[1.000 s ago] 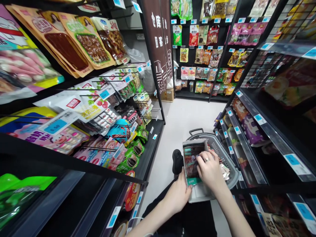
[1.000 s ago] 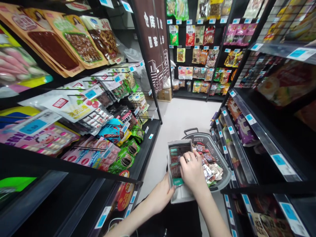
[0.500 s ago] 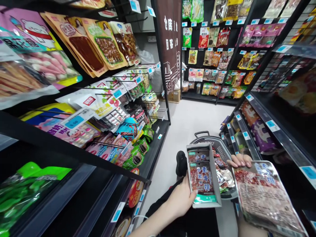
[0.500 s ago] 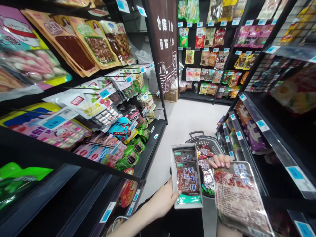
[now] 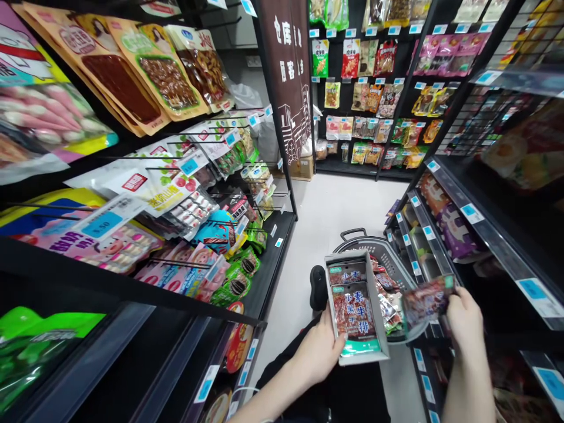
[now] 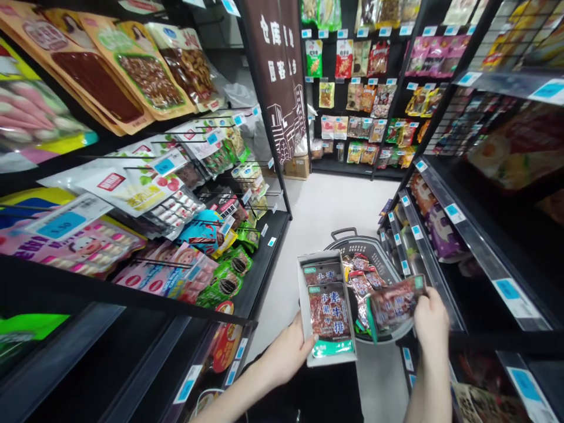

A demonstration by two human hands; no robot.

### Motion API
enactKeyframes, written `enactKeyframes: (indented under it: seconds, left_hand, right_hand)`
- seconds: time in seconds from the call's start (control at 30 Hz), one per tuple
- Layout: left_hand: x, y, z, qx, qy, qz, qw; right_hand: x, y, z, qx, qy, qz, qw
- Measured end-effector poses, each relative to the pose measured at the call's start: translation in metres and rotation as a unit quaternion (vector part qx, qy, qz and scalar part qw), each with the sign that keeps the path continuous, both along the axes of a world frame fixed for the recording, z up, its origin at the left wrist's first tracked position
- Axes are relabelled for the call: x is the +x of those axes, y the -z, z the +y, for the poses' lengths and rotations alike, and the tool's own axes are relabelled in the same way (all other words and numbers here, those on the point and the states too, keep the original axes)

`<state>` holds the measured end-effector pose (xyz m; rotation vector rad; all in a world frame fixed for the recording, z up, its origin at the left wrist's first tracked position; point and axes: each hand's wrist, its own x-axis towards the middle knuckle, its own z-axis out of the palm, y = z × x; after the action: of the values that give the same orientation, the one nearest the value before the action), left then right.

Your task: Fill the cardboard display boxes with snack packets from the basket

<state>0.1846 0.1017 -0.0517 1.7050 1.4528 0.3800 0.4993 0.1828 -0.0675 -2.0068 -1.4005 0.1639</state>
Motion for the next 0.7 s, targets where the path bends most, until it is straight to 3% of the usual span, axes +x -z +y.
enactKeyframes:
  seconds: [0.07,0.13,0.33,0.47,0.57,0.63,0.7]
  left_hand:
    - [0.0,-0.002,0.0,-0.003,0.004,0.005,1.0]
    - [0.001,-0.003,0.0,-0.005,0.003,0.007,1.0]
    - [0.003,-0.001,0.0,0.005,0.001,0.002,1.0]
    - [0.003,-0.002,0.0,0.003,0.001,0.006,1.0]
    - [0.003,-0.003,0.0,-0.006,-0.002,0.014,1.0]
    - [0.003,-0.004,-0.001,-0.007,-0.004,0.009,1.0]
    - [0.003,-0.004,0.0,0.001,-0.004,-0.001,1.0]
  right_hand:
    - [0.011,0.011,-0.006,-0.157,0.068,-0.043,0.984]
    - [0.015,0.024,-0.011,-0.26,0.083,-0.067,0.96]
    - [0.007,0.071,-0.015,-0.31,0.046,-0.072,0.947]
    - [-0.001,0.089,-0.004,-0.274,0.001,-0.08,0.958]
    - [-0.007,0.082,0.009,-0.217,-0.018,-0.086,0.972]
    - [-0.017,0.064,0.013,-0.166,-0.053,-0.075,0.982]
    - [-0.037,0.037,0.009,-0.062,-0.093,-0.063,0.992]
